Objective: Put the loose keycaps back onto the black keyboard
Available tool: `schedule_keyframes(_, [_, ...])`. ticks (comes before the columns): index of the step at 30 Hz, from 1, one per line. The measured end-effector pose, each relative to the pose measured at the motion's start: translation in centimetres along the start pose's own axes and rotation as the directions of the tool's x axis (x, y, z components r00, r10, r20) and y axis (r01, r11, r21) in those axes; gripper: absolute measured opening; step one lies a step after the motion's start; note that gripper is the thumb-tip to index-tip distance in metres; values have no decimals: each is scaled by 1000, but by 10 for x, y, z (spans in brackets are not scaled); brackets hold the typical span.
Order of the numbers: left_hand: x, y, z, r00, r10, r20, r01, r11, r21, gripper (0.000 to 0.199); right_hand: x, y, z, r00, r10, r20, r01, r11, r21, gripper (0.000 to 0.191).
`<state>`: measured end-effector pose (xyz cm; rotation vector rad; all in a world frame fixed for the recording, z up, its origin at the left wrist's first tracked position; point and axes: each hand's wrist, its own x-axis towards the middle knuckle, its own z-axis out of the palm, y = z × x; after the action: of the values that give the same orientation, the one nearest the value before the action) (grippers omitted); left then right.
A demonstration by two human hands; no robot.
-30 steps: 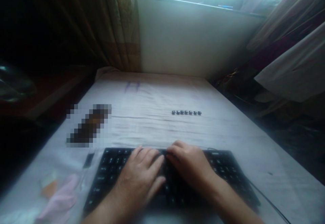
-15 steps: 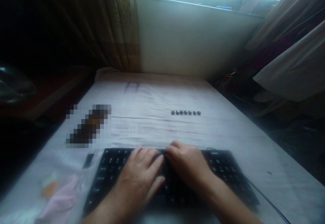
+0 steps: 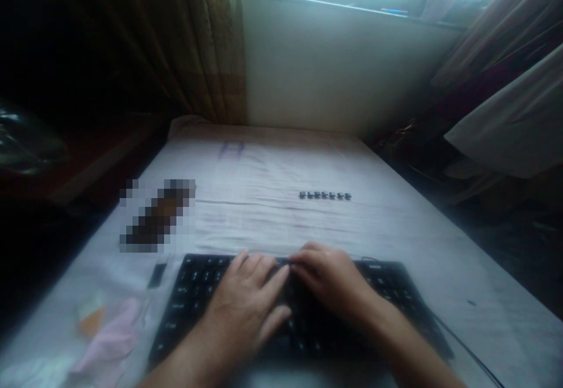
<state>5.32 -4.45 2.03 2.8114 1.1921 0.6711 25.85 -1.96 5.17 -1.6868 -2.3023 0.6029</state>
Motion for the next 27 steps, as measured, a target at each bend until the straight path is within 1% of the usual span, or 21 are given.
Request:
schedule_keyframes(2, [0, 0, 0, 1000, -2, 4, 2, 1000, -11, 45, 2, 6, 0, 999, 15, -36, -12, 997, 79, 19])
schedule_keyframes(5, [-1, -1, 1, 1000, -11, 1, 11, 1000, -13, 45, 6, 9, 0, 994, 81, -68, -72, 990, 123, 14])
schedule_keyframes(8, [0, -1, 0, 1000, -4, 7, 5, 1000, -11, 45, 7, 6, 0, 990, 128, -64, -118, 983, 143, 12])
schedule_keyframes(12, [1, -1, 0, 1000, -5, 17, 5, 1000, -12, 45, 7, 1, -1, 986, 160, -46, -151, 975, 165, 12])
schedule_keyframes(20, [2, -1, -1, 1000, 0, 7, 0, 1000, 0, 42, 9, 0, 0, 984, 177, -7, -174, 976, 127, 13])
schedule_keyframes(25, [3, -1, -1, 999, -6, 44, 6, 1000, -7, 42, 8, -3, 4, 984, 179, -23, -177, 981, 73, 10])
schedule_keyframes(27, [3, -1, -1, 999, -12, 42, 12, 1000, -6, 42, 8, -4, 5, 985, 172, -27, -170, 983, 63, 10])
